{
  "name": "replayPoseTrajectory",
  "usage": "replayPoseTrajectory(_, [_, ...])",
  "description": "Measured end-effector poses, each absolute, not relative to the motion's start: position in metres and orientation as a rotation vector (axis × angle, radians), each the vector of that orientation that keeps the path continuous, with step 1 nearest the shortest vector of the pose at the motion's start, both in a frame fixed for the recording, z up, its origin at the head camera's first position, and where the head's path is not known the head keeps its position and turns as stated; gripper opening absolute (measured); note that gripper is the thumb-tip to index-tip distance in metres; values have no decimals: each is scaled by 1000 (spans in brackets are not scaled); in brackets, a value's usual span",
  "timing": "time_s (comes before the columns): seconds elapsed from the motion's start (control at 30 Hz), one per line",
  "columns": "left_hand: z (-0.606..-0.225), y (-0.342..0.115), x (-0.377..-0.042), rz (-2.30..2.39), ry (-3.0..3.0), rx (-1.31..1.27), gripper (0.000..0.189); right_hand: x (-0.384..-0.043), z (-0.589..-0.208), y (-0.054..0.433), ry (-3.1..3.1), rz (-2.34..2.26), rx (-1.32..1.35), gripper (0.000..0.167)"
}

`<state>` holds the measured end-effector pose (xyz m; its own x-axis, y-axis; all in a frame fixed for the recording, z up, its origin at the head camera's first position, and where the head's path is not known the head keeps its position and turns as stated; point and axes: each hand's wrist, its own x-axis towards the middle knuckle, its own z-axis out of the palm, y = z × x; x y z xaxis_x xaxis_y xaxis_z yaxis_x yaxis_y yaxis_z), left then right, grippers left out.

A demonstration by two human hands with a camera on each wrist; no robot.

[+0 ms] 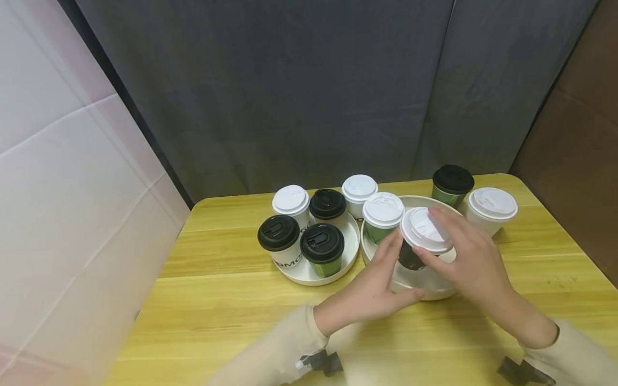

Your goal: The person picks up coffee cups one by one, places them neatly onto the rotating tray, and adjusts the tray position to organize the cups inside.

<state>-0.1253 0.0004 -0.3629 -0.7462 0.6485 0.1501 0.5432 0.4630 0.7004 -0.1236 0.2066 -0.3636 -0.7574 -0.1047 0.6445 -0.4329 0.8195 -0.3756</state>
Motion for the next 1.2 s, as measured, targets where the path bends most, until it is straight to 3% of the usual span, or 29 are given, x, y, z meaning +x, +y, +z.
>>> replayPoseTrajectory(0.67, [-393,-24,-119,1128,2529,940,107,-130,-407,186,-2424,689,459,79])
replayPoseTrajectory(1.2, [-403,-29,-117,1109,2527,865,107,-131,-412,179,-2447,654,473,81])
